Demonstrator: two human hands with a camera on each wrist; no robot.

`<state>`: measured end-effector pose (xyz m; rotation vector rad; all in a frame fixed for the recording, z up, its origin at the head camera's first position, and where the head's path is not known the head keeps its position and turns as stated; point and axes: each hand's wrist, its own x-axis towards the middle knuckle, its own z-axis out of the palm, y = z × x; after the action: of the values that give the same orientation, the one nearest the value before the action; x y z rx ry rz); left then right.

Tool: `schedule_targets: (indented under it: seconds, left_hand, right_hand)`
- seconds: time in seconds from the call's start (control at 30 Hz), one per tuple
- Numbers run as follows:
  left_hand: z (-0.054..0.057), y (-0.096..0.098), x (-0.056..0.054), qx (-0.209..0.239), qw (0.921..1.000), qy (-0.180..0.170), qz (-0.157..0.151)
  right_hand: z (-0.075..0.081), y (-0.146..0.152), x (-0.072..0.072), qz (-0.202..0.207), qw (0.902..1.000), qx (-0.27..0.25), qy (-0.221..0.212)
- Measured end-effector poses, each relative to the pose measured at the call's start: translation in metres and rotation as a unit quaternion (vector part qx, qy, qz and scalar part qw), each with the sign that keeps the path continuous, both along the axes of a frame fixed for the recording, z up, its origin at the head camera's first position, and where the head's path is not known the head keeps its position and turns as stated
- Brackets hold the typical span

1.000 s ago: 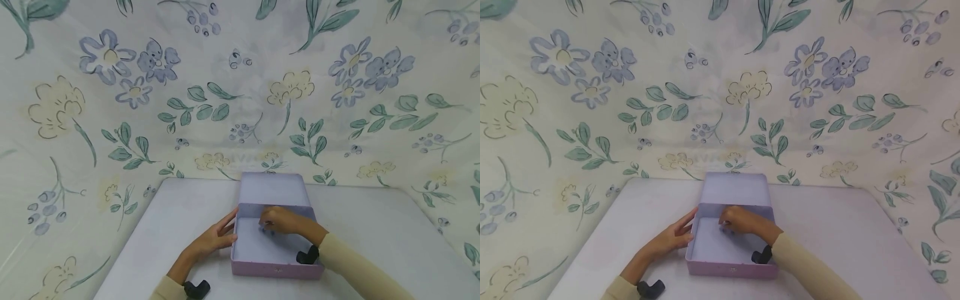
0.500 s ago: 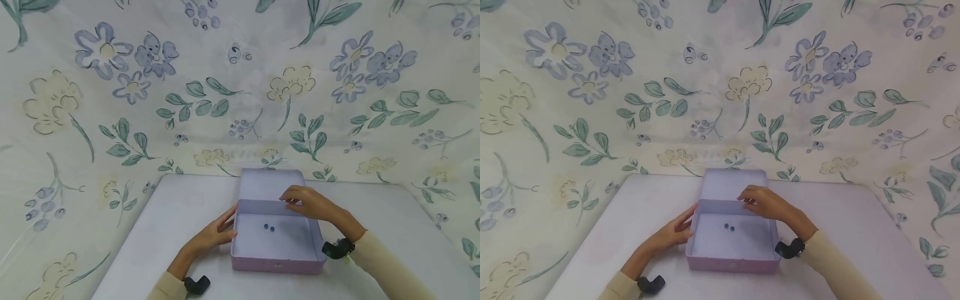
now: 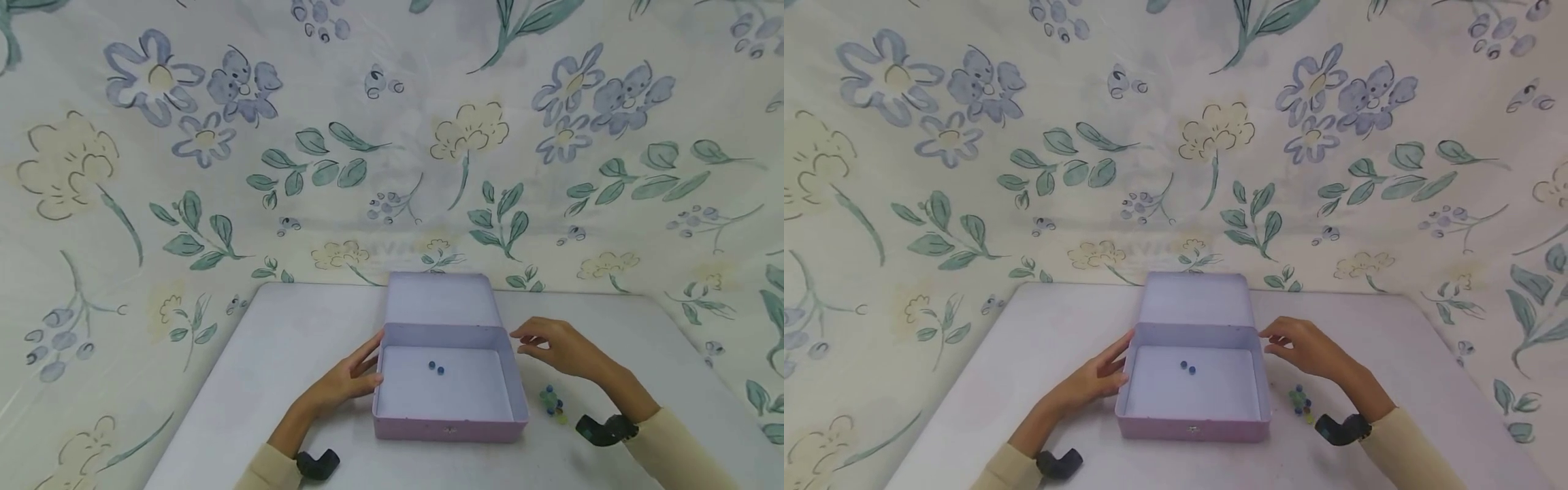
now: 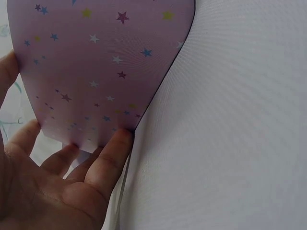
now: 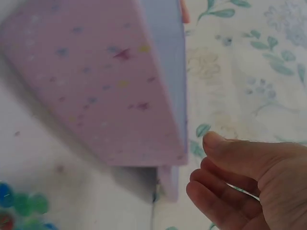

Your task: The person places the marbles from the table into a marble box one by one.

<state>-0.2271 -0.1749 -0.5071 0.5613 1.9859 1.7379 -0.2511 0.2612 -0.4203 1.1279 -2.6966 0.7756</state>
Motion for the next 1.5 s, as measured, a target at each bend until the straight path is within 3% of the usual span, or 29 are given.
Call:
schedule_targets:
  seconds: [0.4, 0.83, 1.1, 1.5]
  left_hand:
    - [0.002, -0.002, 0.004, 0.006, 1.0000, 0.000, 0.001]
    - [0.003, -0.003, 0.004, -0.001, 0.9999, -0.008, 0.011]
    - [0.002, -0.002, 0.004, 0.001, 0.9999, -0.013, 0.011]
    - [0.003, -0.001, 0.004, 0.012, 0.9998, -0.013, -0.002]
  right_hand:
    - [-0.035, 0.038, 0.019, -0.062, 0.9939, 0.019, -0.089]
    - [-0.065, 0.053, 0.026, -0.063, 0.9891, 0.016, -0.132]
    - [-0.071, 0.051, 0.027, -0.037, 0.9939, 0.010, -0.103]
    - [-0.067, 0.047, 0.030, -0.056, 0.9892, 0.020, -0.134]
